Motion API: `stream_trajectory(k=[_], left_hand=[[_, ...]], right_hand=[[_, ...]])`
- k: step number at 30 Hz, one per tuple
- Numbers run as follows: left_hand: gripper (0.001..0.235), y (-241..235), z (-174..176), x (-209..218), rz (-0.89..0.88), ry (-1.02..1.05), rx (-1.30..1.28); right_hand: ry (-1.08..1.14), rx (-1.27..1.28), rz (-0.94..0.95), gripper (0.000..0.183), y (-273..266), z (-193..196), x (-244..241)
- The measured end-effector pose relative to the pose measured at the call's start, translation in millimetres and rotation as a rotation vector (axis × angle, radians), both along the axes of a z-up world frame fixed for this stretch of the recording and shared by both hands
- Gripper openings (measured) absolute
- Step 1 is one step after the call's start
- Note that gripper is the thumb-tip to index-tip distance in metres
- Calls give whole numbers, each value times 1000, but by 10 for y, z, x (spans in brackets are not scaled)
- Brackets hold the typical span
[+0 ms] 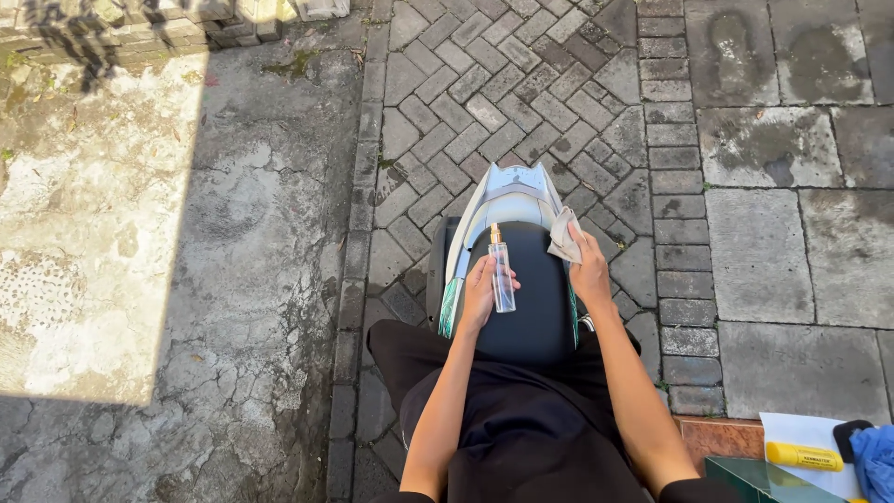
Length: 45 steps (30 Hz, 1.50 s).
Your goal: The person sits on the ground and cleans the front body panel of a scooter. They repeatedly spray a liquid from a small bottle onto the surface and wipe it with a cloth, working on different sections of the panel.
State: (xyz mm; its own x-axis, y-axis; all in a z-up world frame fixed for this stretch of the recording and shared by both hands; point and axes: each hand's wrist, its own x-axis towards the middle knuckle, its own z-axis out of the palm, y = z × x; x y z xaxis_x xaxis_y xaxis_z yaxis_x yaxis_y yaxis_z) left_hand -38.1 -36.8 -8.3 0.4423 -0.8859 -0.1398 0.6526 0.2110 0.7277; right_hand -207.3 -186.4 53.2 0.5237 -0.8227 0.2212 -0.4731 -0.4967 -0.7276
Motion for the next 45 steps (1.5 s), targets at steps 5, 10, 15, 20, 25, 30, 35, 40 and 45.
stream_trajectory(k=[5, 10, 15, 20, 25, 30, 35, 40, 45], left_hand=[[38, 35, 201, 16, -51, -32, 37], [37, 37, 299, 8, -64, -53, 24], [37, 77, 37, -85, -29, -248, -23], [26, 151, 712, -393, 103, -195, -18], [24, 157, 803, -553, 274, -210, -5], [27, 280, 1195, -569, 599, -595, 545], [37, 379, 643, -545, 556, -552, 507], [76, 464, 416, -191, 510, -90, 405], [61, 647, 462, -45, -197, 352, 172]], right_hand=[[1, 141, -84, 72, 513, -532, -682], [-22, 381, -189, 61, 767, -495, -904], [-136, 315, -313, 92, 791, 413, -641], [-192, 203, -127, 89, 688, 717, -262], [-332, 113, 171, 79, 805, 346, 192], [-749, 710, 236, 60, 993, -81, 389], [-571, 705, 216, 60, 1017, 131, 436], [-591, 823, 337, 60, 924, 218, 336], [-632, 943, 523, 66, 898, 204, 304]])
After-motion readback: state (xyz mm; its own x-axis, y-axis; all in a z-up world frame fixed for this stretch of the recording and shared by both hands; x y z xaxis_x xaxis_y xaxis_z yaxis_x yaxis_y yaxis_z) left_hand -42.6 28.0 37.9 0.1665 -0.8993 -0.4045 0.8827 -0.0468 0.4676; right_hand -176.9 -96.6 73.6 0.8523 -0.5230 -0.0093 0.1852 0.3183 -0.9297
